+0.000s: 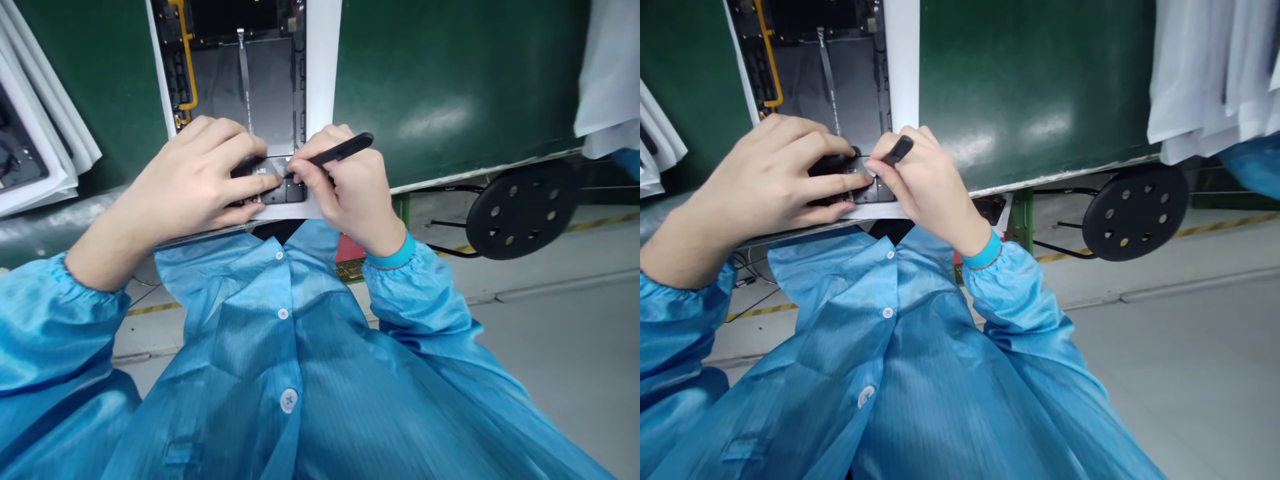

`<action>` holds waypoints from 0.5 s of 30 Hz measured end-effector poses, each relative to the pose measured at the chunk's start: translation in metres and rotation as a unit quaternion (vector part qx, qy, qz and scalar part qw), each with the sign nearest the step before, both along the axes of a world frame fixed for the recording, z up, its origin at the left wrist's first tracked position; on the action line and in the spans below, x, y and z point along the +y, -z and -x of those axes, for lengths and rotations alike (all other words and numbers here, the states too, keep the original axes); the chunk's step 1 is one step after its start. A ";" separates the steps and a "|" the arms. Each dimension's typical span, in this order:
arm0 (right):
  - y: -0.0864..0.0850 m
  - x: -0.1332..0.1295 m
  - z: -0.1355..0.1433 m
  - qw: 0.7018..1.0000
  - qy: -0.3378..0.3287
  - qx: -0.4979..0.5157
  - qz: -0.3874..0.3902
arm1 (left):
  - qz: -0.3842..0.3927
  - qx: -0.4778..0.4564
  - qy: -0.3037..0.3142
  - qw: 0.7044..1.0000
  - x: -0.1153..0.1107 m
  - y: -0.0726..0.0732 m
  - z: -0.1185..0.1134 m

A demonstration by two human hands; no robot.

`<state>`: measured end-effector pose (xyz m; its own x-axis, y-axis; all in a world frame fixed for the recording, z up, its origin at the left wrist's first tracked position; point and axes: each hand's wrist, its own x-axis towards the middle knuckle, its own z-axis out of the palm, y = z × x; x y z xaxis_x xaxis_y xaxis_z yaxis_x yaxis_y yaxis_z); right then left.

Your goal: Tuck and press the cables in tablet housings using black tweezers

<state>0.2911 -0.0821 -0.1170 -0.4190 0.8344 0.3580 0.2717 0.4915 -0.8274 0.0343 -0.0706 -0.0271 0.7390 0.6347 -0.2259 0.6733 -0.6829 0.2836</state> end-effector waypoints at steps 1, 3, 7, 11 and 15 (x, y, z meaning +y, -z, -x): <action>0.000 0.001 0.001 1.000 -0.002 -0.021 -0.019 | 0.021 -0.011 -0.011 1.000 0.001 0.000 0.000; -0.001 0.005 0.003 0.995 -0.016 -0.072 -0.067 | 0.065 -0.031 -0.034 0.997 0.002 0.000 0.000; -0.004 0.011 0.002 0.978 -0.054 -0.151 -0.136 | 0.163 -0.091 -0.147 0.971 0.005 0.000 -0.002; -0.007 0.011 -0.002 0.994 -0.044 -0.073 -0.072 | 0.269 -0.165 -0.252 0.915 0.007 -0.001 -0.004; -0.007 0.005 -0.006 0.998 0.020 0.031 0.041 | 0.289 -0.163 -0.256 0.908 0.006 -0.001 -0.002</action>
<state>0.2971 -0.0773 -0.1097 -0.3627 0.8778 0.3130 0.2364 0.4115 -0.8802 0.0367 -0.0643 -0.0257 0.4670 0.7591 -0.4536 0.6768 0.0233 0.7358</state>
